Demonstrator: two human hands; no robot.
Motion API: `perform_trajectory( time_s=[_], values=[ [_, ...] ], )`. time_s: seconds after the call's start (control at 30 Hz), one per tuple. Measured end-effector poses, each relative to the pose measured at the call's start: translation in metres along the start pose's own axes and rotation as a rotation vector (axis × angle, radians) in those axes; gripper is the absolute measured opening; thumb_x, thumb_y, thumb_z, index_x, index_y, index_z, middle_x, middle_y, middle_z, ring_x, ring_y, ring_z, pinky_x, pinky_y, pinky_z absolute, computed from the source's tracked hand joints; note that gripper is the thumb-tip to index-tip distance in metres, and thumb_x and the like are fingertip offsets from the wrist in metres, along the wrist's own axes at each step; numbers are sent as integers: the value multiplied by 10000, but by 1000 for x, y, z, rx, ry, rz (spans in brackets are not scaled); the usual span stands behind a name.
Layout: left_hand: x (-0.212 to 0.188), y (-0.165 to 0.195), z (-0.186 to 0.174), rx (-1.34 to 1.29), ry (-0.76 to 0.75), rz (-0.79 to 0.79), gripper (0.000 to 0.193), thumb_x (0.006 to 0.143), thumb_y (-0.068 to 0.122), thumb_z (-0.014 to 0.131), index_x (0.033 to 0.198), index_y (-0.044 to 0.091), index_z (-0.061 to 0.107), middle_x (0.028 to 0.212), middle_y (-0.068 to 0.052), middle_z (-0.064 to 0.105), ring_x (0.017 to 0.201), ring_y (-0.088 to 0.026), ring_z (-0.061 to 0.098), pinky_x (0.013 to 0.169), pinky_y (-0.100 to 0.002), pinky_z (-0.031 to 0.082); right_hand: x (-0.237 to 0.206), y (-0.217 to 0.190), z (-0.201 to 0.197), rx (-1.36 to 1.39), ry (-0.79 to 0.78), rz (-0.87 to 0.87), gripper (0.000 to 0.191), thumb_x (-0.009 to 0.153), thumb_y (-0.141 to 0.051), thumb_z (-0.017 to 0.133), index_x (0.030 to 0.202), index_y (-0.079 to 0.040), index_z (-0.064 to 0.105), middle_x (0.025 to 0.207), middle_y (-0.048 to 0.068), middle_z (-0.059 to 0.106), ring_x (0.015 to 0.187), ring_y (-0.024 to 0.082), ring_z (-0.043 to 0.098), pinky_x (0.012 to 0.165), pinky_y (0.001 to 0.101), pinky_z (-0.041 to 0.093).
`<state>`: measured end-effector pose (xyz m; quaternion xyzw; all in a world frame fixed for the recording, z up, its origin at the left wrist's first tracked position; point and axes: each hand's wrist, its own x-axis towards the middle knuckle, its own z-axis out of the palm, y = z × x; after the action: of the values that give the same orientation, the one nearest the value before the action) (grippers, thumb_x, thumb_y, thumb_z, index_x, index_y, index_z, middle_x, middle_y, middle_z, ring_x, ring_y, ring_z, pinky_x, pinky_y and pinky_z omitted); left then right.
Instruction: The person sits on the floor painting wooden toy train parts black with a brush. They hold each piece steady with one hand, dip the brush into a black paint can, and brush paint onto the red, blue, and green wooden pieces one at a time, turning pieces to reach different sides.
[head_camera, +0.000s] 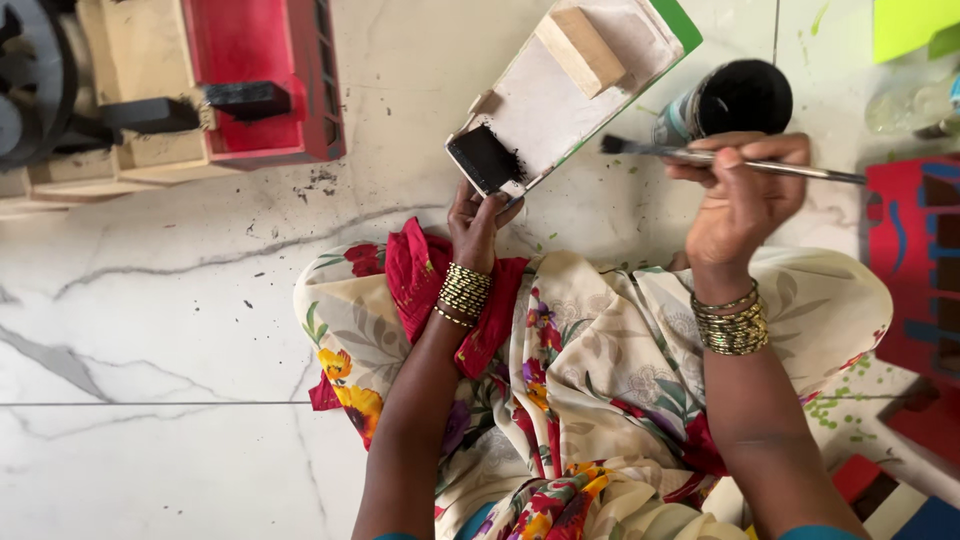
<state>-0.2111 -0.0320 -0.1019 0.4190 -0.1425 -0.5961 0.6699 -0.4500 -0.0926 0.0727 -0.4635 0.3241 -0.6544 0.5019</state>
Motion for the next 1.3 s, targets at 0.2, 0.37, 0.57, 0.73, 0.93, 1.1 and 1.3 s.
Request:
perform_trajectory(
  time_s=[0.2, 0.37, 0.57, 0.73, 0.93, 1.1, 1.3],
  values=[
    [7, -8, 2, 0, -18, -21, 485, 970, -38, 558, 1448, -18, 476, 1210, -130, 668, 1081, -228, 688, 997, -459, 620, -10, 10, -5, -134, -147, 9, 187, 1115, 43, 597, 1176, -49, 446, 1089, 200, 672, 909, 227, 711, 787, 388, 674],
    [11, -14, -1, 66, 3, -30, 571, 992, -28, 564, 1539, 10, 407, 1211, -117, 675, 1080, -200, 683, 1002, -436, 612, -23, 23, 25, -328, -280, -64, 181, 1085, 53, 605, 1156, -25, 458, 1211, 226, 649, 1025, 245, 706, 878, 341, 659],
    [12, -25, -5, 146, -15, -51, 692, 991, 6, 566, 1609, 68, 260, 1287, -117, 674, 1115, -202, 703, 973, -398, 613, -17, 32, 47, -610, -406, -160, 118, 1054, 52, 630, 1111, 7, 537, 1225, 211, 677, 1108, 258, 725, 926, 329, 627],
    [11, -32, -11, 179, -67, -13, 741, 1012, 5, 577, 1650, 82, 209, 1331, -129, 660, 1140, -213, 689, 976, -394, 608, -17, 37, 53, -714, -450, -44, 50, 1039, 39, 607, 1066, 16, 572, 1188, 204, 704, 1069, 253, 734, 912, 335, 606],
    [16, -38, -15, 139, -53, 13, 760, 1009, -8, 582, 1656, 98, 197, 1328, -133, 660, 1135, -216, 690, 978, -407, 613, -22, 38, 40, -478, -366, 42, 89, 1082, 10, 569, 1136, 14, 497, 1235, 211, 654, 1157, 234, 706, 999, 324, 624],
    [16, -36, -14, 130, -20, -18, 738, 1011, -3, 570, 1643, 114, 207, 1308, -121, 670, 1114, -215, 700, 974, -415, 616, -31, 40, 45, -413, -369, 110, 112, 1069, 31, 607, 1118, 2, 511, 1197, 212, 682, 1152, 245, 726, 966, 313, 655],
    [17, -36, -13, 102, 13, -18, 745, 1006, -14, 569, 1654, 107, 223, 1277, -111, 668, 1104, -199, 678, 990, -441, 607, -36, 36, 46, -427, -317, 71, 138, 1082, 38, 583, 1158, 9, 472, 1250, 217, 643, 1177, 248, 703, 1008, 317, 636]
  ],
)
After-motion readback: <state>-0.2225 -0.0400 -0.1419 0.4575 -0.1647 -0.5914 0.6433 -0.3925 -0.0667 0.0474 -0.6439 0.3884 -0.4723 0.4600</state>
